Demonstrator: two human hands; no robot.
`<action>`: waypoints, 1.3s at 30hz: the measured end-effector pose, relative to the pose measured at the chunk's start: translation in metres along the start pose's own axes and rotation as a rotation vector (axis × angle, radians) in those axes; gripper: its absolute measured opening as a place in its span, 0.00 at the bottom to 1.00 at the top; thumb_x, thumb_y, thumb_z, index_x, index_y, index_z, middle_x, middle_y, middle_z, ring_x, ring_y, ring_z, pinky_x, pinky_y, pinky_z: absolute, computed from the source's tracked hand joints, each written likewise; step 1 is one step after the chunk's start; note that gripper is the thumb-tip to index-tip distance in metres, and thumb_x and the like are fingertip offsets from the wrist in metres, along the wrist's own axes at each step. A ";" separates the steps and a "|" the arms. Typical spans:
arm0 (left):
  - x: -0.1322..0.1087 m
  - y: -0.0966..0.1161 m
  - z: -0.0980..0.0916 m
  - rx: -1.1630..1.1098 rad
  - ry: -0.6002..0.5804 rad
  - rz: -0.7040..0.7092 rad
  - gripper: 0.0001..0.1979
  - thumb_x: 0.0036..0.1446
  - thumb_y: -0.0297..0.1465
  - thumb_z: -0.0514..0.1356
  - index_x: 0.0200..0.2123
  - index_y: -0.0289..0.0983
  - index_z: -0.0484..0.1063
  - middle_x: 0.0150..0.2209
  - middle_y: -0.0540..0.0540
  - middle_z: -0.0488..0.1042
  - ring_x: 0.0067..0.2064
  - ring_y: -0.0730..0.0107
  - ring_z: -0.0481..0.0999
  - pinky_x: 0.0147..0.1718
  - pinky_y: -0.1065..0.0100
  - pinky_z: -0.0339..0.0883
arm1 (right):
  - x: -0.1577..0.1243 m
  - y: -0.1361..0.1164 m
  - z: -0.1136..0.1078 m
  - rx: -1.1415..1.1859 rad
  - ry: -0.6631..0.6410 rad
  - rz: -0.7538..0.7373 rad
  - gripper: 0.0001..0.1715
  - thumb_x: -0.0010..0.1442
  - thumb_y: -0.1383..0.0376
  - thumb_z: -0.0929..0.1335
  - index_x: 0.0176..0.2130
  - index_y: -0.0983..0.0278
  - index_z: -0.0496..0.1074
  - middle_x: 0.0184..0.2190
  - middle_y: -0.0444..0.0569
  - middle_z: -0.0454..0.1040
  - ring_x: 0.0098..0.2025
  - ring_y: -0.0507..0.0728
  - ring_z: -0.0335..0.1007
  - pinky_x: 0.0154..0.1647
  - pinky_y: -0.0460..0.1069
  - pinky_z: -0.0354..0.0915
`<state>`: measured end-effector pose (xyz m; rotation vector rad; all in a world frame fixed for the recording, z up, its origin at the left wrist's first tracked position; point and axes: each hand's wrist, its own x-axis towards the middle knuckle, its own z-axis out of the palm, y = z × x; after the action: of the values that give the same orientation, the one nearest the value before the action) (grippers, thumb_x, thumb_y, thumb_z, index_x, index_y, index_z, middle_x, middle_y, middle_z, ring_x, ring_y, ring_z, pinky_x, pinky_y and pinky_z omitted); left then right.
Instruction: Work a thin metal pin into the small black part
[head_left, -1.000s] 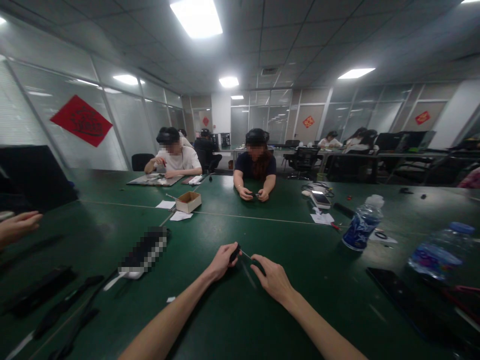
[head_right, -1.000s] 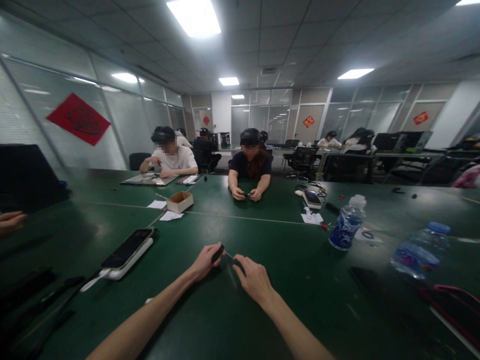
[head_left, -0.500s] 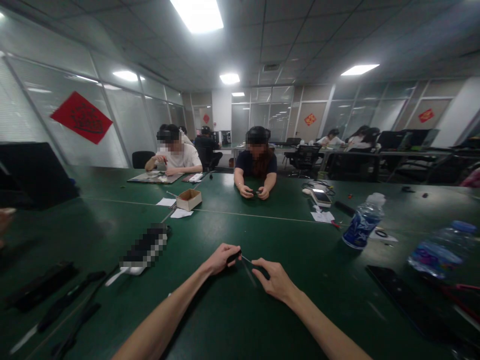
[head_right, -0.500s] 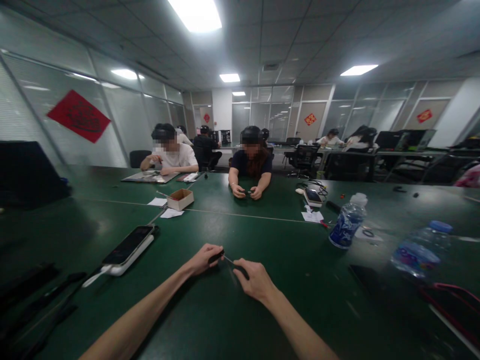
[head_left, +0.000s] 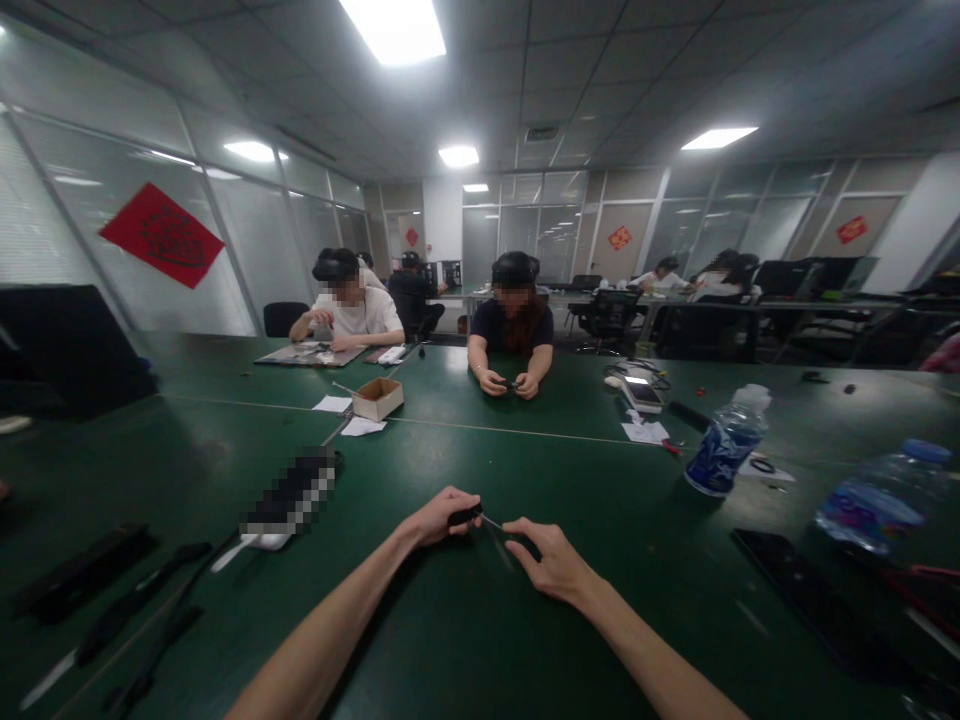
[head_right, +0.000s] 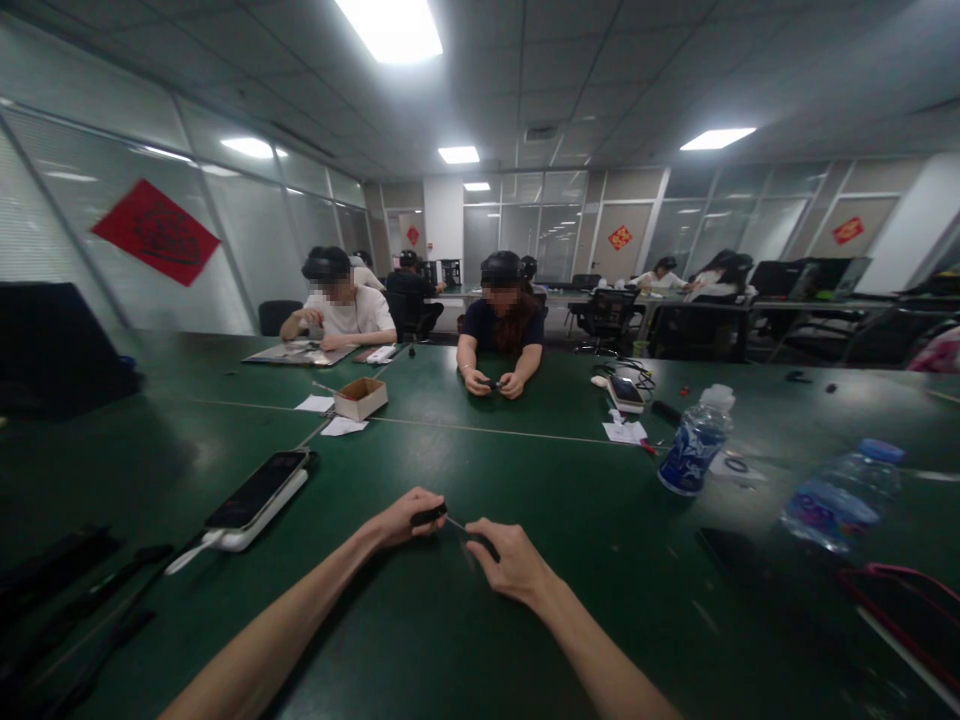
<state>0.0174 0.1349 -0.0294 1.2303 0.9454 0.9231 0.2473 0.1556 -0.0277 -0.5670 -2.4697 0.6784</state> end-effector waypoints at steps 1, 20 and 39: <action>0.001 -0.001 0.000 -0.014 0.013 0.006 0.24 0.52 0.47 0.58 0.23 0.29 0.71 0.13 0.54 0.59 0.14 0.82 0.50 0.19 0.71 0.40 | 0.000 0.001 0.001 -0.005 0.005 0.002 0.14 0.65 0.61 0.60 0.46 0.63 0.68 0.39 0.49 0.74 0.39 0.54 0.72 0.40 0.48 0.68; 0.006 -0.008 0.002 -0.107 0.068 0.069 0.23 0.56 0.48 0.56 0.28 0.31 0.70 0.13 0.55 0.58 0.17 0.79 0.53 0.22 0.72 0.47 | 0.003 0.004 0.008 -0.041 0.047 0.078 0.14 0.66 0.61 0.58 0.46 0.63 0.66 0.37 0.50 0.73 0.35 0.54 0.72 0.34 0.48 0.70; 0.002 -0.002 0.003 0.135 -0.012 0.044 0.23 0.58 0.49 0.51 0.28 0.33 0.67 0.15 0.56 0.58 0.18 0.78 0.51 0.21 0.72 0.44 | -0.003 -0.002 0.005 -0.074 0.054 -0.001 0.15 0.65 0.62 0.59 0.44 0.65 0.70 0.37 0.51 0.75 0.36 0.54 0.73 0.36 0.47 0.69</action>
<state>0.0207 0.1357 -0.0317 1.3741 0.9867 0.8972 0.2456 0.1504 -0.0313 -0.6043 -2.4530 0.5659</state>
